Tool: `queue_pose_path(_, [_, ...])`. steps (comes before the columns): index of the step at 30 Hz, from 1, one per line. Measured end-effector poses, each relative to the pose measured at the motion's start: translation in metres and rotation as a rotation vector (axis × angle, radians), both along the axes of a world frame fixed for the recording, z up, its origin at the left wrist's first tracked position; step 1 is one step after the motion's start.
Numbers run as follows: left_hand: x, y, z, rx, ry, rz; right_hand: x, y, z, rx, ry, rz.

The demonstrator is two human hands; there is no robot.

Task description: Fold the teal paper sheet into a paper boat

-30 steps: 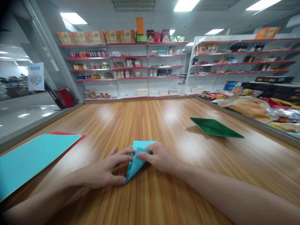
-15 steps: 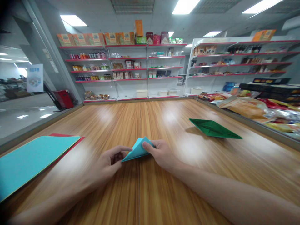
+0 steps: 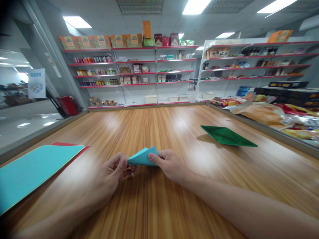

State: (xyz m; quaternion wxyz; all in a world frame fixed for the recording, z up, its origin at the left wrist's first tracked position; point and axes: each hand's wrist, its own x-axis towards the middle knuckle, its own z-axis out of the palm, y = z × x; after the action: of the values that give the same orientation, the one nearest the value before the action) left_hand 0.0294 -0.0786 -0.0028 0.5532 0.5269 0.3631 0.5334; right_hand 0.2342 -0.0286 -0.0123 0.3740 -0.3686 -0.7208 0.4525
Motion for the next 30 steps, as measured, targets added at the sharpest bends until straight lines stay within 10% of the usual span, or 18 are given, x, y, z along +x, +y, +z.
queue_pose_path(12, [-0.005,0.001,0.002,-0.126,-0.206,-0.143,0.002,-0.002,0.001,0.057,-0.049,-0.053])
queue_pose_path(30, [-0.001,-0.004,0.008,0.267,0.47,0.136,0.003,-0.02,0.013,0.431,-0.096,0.13])
